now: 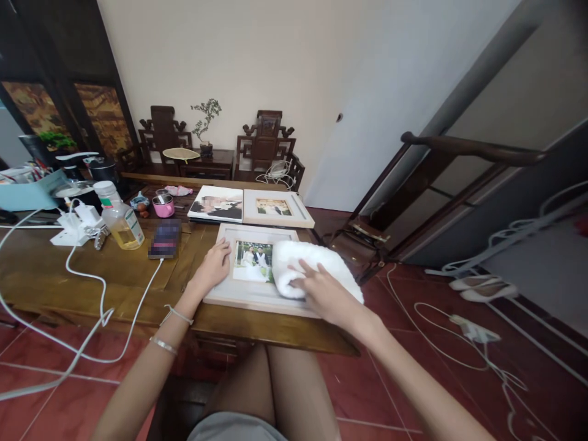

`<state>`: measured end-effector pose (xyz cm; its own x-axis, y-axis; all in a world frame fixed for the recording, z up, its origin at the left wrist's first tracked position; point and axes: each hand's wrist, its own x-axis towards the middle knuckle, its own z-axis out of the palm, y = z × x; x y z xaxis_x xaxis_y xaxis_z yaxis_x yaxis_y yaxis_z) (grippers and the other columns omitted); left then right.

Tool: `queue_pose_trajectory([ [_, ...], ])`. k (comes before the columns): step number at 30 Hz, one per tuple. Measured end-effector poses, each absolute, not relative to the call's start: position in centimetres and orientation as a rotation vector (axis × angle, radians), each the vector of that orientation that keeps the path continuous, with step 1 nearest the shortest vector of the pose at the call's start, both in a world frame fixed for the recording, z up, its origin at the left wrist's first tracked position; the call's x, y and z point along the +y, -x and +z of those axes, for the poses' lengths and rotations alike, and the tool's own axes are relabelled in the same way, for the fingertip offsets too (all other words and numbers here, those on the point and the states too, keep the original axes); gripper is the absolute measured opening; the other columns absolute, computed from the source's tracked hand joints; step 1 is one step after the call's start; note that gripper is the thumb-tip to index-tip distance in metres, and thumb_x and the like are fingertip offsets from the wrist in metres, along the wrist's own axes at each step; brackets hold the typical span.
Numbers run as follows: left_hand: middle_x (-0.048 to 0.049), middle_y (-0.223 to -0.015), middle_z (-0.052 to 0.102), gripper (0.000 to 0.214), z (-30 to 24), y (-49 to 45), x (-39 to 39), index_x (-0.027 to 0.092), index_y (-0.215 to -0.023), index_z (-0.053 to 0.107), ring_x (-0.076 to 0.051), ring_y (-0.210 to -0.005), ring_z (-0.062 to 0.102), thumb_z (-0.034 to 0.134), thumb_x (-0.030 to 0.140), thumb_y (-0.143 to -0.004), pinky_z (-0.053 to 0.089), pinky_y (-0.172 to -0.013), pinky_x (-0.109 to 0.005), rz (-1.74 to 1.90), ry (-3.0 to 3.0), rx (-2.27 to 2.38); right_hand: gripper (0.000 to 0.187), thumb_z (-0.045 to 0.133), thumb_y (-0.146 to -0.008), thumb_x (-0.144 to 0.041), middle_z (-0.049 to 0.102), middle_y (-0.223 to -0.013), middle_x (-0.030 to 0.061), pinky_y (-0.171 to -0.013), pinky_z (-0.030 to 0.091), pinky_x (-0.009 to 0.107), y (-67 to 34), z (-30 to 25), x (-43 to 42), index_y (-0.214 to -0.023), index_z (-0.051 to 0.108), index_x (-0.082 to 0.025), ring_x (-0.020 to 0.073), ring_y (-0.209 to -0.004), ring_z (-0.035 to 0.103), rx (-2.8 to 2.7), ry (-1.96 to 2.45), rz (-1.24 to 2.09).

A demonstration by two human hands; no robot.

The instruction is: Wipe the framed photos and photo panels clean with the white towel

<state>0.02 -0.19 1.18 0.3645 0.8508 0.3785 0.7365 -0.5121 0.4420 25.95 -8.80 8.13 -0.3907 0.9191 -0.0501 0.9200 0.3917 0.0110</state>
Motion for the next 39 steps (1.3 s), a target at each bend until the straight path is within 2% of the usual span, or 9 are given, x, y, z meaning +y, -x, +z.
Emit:
queue_pose_trajectory([
  [5, -0.0135, -0.131, 0.054, 0.033, 1.2, 0.0, -0.6, 0.01, -0.109, 0.065, -0.025, -0.134, 0.038, 0.042, 0.012, -0.086, 0.032, -0.111, -0.043, 0.882, -2.387, 1.391, 0.06, 0.039, -0.067, 0.004, 0.048, -0.14, 0.0154, -0.106, 0.028, 0.055, -25.1, 10.0, -14.1, -0.117, 0.064, -0.016, 0.0342, -0.137, 0.029, 2.498, -1.68, -0.222],
  [10, -0.0145, -0.139, 0.047, 0.04, 1.5, 0.1, -1.1, 0.01, -0.127, 0.053, -0.024, -0.135, 0.036, 0.036, 0.026, -0.094, 0.029, -0.112, -0.043, 0.913, -2.36, 1.355, 0.061, 0.038, -0.073, 0.001, 0.061, -0.122, 0.0185, -0.1, 0.036, 0.05, -23.2, 10.4, -10.4, -0.13, 0.053, -0.014, 0.0324, -0.133, 0.038, 2.496, -1.797, -0.27],
  [16, -0.0136, -0.146, 0.036, 0.05, 2.2, 0.3, -1.2, 0.009, -0.141, 0.034, -0.02, -0.139, 0.028, 0.027, 0.034, -0.098, 0.022, -0.116, -0.037, 1.049, -2.344, 1.219, 0.059, 0.043, -0.076, 0.0, 0.031, -0.152, 0.0096, -0.105, 0.023, 0.062, -17.4, 7.9, -1.3, -0.131, 0.051, -0.02, 0.035, -0.139, 0.02, 2.665, -1.808, -0.027],
  [19, -0.0135, -0.148, 0.032, 0.053, 2.5, 0.4, -1.4, 0.01, -0.144, 0.028, -0.02, -0.139, 0.026, 0.027, 0.037, -0.099, 0.022, -0.116, -0.036, 1.063, -2.311, 1.203, 0.058, 0.043, -0.076, 0.001, 0.028, -0.153, 0.0085, -0.106, 0.018, 0.065, -15.3, 7.3, -1.2, -0.129, 0.053, -0.019, 0.0353, -0.141, 0.015, 2.751, -1.605, -0.087],
  [25, -0.0127, -0.148, 0.033, 0.053, 2.3, 0.5, -1.6, 0.011, -0.142, 0.033, -0.02, -0.139, 0.026, 0.025, 0.039, -0.099, 0.021, -0.116, -0.037, 1.065, -2.233, 1.246, 0.056, 0.045, -0.07, 0.003, 0.055, -0.134, 0.0115, -0.106, 0.026, 0.057, -17.2, 9.0, -7.6, -0.119, 0.063, -0.019, 0.0321, -0.139, 0.026, 2.834, -1.23, -0.413],
  [30, -0.0125, -0.144, 0.04, 0.041, 1.0, 0.6, -1.0, 0.014, -0.132, 0.049, -0.023, -0.137, 0.03, 0.035, 0.024, -0.095, 0.026, -0.113, -0.045, 0.877, -2.325, 1.271, 0.061, 0.042, -0.068, 0.008, 0.067, -0.116, 0.007, -0.101, 0.038, 0.034, -21.6, 10.4, -7.4, -0.116, 0.065, -0.02, 0.024, -0.125, 0.049, 2.694, -1.336, -0.475],
  [33, -0.0097, -0.143, 0.043, 0.045, 0.4, 0.7, -0.7, 0.018, -0.127, 0.055, -0.022, -0.137, 0.031, 0.038, 0.008, -0.087, 0.027, -0.112, -0.047, 0.838, -2.348, 1.265, 0.065, 0.039, -0.067, 0.011, 0.065, -0.117, 0.0138, -0.093, 0.043, 0.035, -22.3, 11.0, -4.3, -0.123, 0.059, -0.015, 0.0252, -0.115, 0.056, 2.623, -1.712, -0.168],
  [36, -0.0076, -0.141, 0.045, 0.056, 0.6, 0.8, -0.6, 0.018, -0.126, 0.057, -0.021, -0.137, 0.032, 0.037, -0.003, -0.078, 0.027, -0.112, -0.046, 0.819, -2.367, 1.264, 0.063, 0.039, -0.07, 0.012, 0.057, -0.126, 0.0194, -0.098, 0.038, 0.044, -20.6, 10.7, -1.1, -0.126, 0.055, -0.013, 0.0288, -0.126, 0.046, 2.67, -1.882, 0.198],
  [39, -0.006, -0.136, 0.051, 0.062, 1.3, 0.7, -0.7, 0.018, -0.122, 0.061, -0.021, -0.131, 0.041, 0.036, -0.007, -0.072, 0.031, -0.111, -0.041, 0.829, -2.402, 1.241, 0.057, 0.047, -0.073, 0.007, 0.052, -0.134, 0.0175, -0.109, 0.023, 0.045, -17.7, 9.3, 1.0, -0.125, 0.056, -0.016, 0.0256, -0.138, 0.029, 2.825, -1.618, 0.217],
])
